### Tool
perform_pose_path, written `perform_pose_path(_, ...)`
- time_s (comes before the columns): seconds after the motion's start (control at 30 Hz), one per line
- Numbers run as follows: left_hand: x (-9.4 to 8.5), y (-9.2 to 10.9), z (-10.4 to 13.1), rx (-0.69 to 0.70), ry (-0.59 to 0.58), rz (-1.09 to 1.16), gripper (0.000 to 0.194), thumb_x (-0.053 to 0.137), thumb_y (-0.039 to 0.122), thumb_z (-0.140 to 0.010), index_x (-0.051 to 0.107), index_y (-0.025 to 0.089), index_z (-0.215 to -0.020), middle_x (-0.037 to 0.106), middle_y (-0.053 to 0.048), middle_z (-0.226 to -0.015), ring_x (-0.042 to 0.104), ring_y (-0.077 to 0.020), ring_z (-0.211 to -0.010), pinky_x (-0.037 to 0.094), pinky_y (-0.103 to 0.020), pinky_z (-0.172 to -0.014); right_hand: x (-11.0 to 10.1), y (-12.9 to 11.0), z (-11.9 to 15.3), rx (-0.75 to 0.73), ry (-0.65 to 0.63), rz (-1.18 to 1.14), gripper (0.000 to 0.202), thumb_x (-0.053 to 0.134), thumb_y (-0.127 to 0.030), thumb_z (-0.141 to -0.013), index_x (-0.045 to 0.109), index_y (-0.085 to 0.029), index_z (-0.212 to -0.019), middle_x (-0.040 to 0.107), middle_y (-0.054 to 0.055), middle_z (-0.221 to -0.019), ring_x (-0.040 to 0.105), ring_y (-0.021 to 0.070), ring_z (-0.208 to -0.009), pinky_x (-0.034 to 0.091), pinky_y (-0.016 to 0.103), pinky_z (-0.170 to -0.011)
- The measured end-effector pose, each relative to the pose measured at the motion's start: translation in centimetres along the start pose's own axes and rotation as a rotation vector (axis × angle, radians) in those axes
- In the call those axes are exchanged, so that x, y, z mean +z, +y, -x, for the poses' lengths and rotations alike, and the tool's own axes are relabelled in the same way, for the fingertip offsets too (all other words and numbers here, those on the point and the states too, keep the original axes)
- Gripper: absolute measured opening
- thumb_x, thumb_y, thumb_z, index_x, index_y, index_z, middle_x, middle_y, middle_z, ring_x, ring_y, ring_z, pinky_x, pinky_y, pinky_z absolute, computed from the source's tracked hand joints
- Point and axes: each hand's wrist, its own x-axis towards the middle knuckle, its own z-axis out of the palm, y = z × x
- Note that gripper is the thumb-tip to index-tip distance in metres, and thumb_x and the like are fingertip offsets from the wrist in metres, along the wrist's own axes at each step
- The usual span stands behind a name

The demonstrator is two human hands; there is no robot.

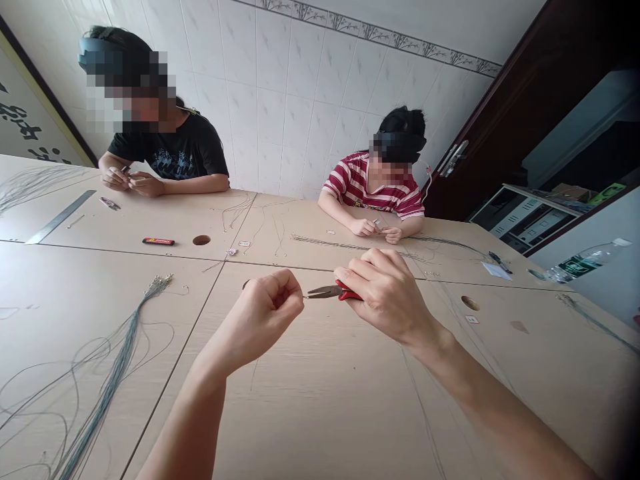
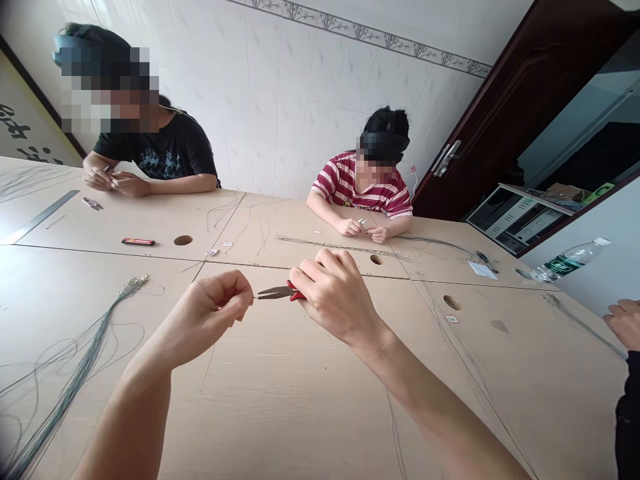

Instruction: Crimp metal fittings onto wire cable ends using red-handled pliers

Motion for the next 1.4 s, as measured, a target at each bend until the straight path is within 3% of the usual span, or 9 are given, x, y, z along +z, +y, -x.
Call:
perform_pose_path(0.93, -0.03, 0.04, 0.06, -0.014, -0.022, -0.020, 0.012, 0.046, 0.018, -0.080, 0.046, 0.020, -0.068, 0.040, 0.006, -0.059, 0.028, -0.0074, -0.049, 0.025, -0.018, -0.042, 0.13, 0.00, 0.22, -0.015, -0.004, 0.003, 0.019, 0.050, -0.010, -0.088, 0.064, -0.020, -0.079, 0.059, 0.002, -0.066, 0.043, 0.0196, -0.070, 0.029, 0.034, -0.067)
perform_pose_path(1.4, -0.01, -0.31, 0.01, 0.005, -0.018, -0.022, 0.013, 0.044, 0.017, -0.081, 0.046, 0.020, -0.068, 0.039, 0.006, -0.059, 0.027, -0.0073, -0.049, 0.025, -0.018, -0.042, 0.16, 0.04, 0.17, -0.034, 0.012, 0.060, 0.016, 0.056, -0.006, -0.083, 0.066, -0.017, -0.077, 0.058, -0.001, -0.064, 0.042, 0.0170, -0.069, 0.029, 0.031, -0.069)
